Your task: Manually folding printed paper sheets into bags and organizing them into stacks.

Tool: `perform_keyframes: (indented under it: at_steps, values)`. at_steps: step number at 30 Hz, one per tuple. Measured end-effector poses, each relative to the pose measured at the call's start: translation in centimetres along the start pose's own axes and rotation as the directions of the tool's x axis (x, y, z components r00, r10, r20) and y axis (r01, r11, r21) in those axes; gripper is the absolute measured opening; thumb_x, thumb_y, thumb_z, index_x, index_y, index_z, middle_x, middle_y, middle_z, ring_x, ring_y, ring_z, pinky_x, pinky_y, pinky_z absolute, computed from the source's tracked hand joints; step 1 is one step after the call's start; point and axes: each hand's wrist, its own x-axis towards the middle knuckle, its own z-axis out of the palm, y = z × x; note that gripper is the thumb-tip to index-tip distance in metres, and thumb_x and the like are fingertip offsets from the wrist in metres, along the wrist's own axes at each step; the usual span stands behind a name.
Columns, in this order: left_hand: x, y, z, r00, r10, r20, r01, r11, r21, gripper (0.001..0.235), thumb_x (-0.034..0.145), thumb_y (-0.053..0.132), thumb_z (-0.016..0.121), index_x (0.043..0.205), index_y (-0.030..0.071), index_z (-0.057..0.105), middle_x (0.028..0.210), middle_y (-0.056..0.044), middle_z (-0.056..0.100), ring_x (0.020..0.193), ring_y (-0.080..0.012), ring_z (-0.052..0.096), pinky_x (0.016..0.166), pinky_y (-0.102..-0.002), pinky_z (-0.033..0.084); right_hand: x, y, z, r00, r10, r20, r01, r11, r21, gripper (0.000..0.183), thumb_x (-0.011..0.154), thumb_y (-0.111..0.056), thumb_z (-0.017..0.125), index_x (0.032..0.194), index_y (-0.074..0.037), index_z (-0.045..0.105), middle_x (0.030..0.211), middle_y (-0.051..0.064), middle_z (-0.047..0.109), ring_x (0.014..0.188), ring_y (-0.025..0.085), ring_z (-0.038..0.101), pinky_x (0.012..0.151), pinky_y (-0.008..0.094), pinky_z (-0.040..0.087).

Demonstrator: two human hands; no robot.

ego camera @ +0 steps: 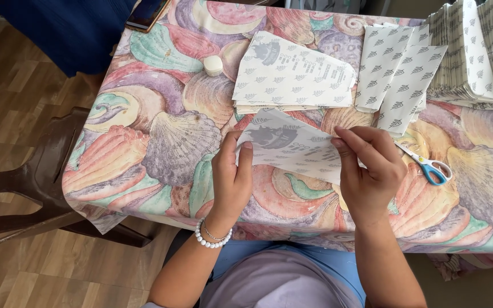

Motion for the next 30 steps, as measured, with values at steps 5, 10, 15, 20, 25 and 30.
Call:
perform_keyframes:
  at_steps: [5, 10, 15, 20, 25, 30]
  values:
    - [-0.4, 1.2, -0.4, 0.997, 0.007, 0.074, -0.007, 1.000, -0.002, 0.029, 0.105, 0.022, 0.051, 0.122, -0.001, 0.052, 0.082, -0.013, 0.044, 0.072, -0.0254, 0.044, 0.063, -0.041, 0.038, 0.7, -1.3, -0.8, 0.995, 0.076, 0.064, -0.077, 0.997, 0.010, 0.006, 0.098, 0.000, 0.081, 0.102, -0.003, 0.081, 0.089, 0.008, 0.070, 0.073, 0.022, 0.062, 0.072, 0.035, 0.051]
    - [-3.6, 1.2, -2.9, 0.989, -0.003, 0.149, 0.003, 1.000, -0.002, 0.037, 0.104, 0.024, 0.053, 0.127, -0.005, 0.051, 0.092, -0.021, 0.054, 0.084, -0.0342, 0.055, 0.071, -0.046, 0.047, 2.7, -3.7, -2.9, 0.976, 0.092, 0.199, -0.086, 0.996, -0.035, 0.006, 0.096, 0.005, 0.080, 0.094, -0.001, 0.078, 0.083, 0.010, 0.070, 0.069, 0.026, 0.064, 0.071, 0.034, 0.053]
    - [-3.0, 1.1, -5.2, 0.968, -0.007, 0.251, 0.011, 1.000, -0.016, 0.048, 0.102, 0.026, 0.056, 0.134, -0.009, 0.049, 0.106, -0.033, 0.066, 0.099, -0.0460, 0.069, 0.081, -0.053, 0.060, 4.2, -1.7, -1.0, 0.821, 0.202, 0.533, -0.149, 0.979, -0.141, 0.004, 0.094, -0.003, 0.072, 0.095, 0.000, 0.073, 0.087, 0.016, 0.071, 0.079, 0.039, 0.073, 0.072, 0.048, 0.056]
    - [4.0, -4.7, -3.2, 0.920, 0.178, 0.349, -0.263, 0.941, 0.214, 0.039, 0.105, 0.022, 0.055, 0.135, -0.002, 0.053, 0.111, -0.023, 0.067, 0.104, -0.0394, 0.069, 0.086, -0.049, 0.058, 0.5, 4.5, 4.1, 0.725, 0.187, 0.663, -0.139, 0.982, -0.125, 0.007, 0.090, -0.005, 0.071, 0.095, 0.001, 0.072, 0.095, 0.019, 0.070, 0.091, 0.044, 0.070, 0.079, 0.053, 0.056]
    - [7.5, -8.5, -0.9, 0.791, -0.011, 0.612, -0.303, 0.862, 0.407, 0.022, 0.097, 0.017, 0.064, 0.118, 0.015, 0.070, 0.104, -0.008, 0.076, 0.100, -0.0327, 0.073, 0.088, -0.050, 0.056, -1.3, 6.9, 6.5, 0.731, 0.205, 0.650, -0.117, 0.977, -0.177, 0.006, 0.091, -0.006, 0.072, 0.095, -0.003, 0.075, 0.089, 0.013, 0.070, 0.086, 0.034, 0.072, 0.075, 0.044, 0.058]
    - [8.4, -9.4, -0.2, 0.771, -0.070, 0.634, -0.372, 0.757, 0.536, 0.012, 0.091, 0.013, 0.069, 0.098, 0.019, 0.077, 0.093, -0.001, 0.077, 0.091, -0.0281, 0.075, 0.083, -0.046, 0.058, -1.3, 7.1, 6.9, 0.700, 0.217, 0.680, -0.122, 0.975, -0.186, 0.007, 0.092, -0.004, 0.071, 0.095, 0.000, 0.076, 0.087, 0.014, 0.069, 0.082, 0.032, 0.071, 0.069, 0.041, 0.057]
